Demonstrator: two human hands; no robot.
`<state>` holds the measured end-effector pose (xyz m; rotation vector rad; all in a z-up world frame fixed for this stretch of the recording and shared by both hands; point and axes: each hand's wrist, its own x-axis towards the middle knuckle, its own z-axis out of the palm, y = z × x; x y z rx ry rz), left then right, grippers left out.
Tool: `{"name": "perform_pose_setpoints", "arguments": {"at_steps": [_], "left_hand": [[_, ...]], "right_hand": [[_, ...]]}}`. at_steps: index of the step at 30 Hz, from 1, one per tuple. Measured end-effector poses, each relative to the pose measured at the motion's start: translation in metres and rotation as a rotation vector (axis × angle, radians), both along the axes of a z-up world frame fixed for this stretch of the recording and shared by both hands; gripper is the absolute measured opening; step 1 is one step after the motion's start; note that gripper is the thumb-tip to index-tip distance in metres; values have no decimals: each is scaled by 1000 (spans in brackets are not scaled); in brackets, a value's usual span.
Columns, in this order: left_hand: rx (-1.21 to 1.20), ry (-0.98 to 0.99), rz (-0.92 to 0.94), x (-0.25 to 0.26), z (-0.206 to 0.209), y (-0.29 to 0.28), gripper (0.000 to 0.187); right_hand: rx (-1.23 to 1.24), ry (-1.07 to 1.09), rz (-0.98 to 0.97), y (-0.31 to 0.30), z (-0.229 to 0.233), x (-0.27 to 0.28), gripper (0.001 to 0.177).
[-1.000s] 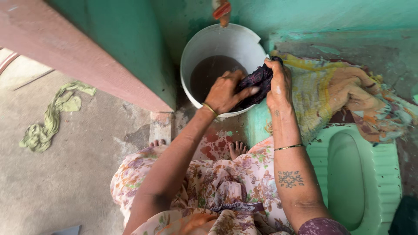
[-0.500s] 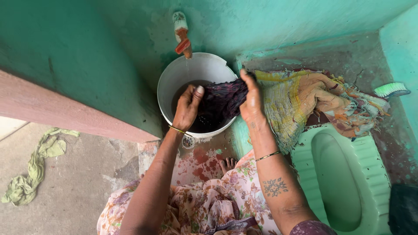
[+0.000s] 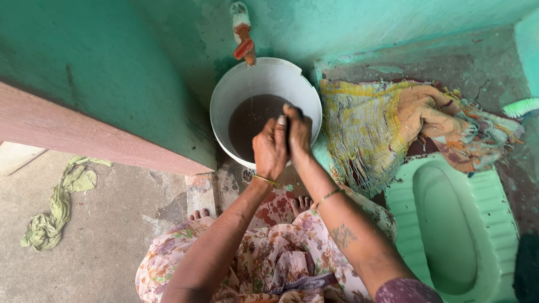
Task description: The person washes a dark garment in a bucket of water by hand, scrubbing the fabric against itself and wringing it out.
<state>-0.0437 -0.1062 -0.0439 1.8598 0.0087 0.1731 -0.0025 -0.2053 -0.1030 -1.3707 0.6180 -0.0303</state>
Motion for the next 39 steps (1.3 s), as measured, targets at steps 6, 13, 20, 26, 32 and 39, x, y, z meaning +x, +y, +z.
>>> {"name": "perform_pose_setpoints", "arguments": {"at_steps": [6, 13, 20, 26, 32, 39], "left_hand": [[77, 19, 32, 8, -3, 8, 37], [87, 142, 175, 50, -42, 57, 46], [-314, 176, 44, 84, -57, 75, 49], [-314, 129, -297, 69, -10, 79, 26], [-233, 55, -390, 54, 24, 64, 22], [-223, 122, -302, 55, -1, 64, 37]], "right_hand": [[118, -116, -21, 16, 10, -7, 26], [134, -44, 268, 43, 36, -25, 38], [-55, -263, 266, 6, 36, -2, 39], [-161, -391, 477, -3, 54, 1, 51], [-306, -624, 737, -2, 73, -4, 54], [-159, -508, 578, -16, 74, 1, 20]]}}
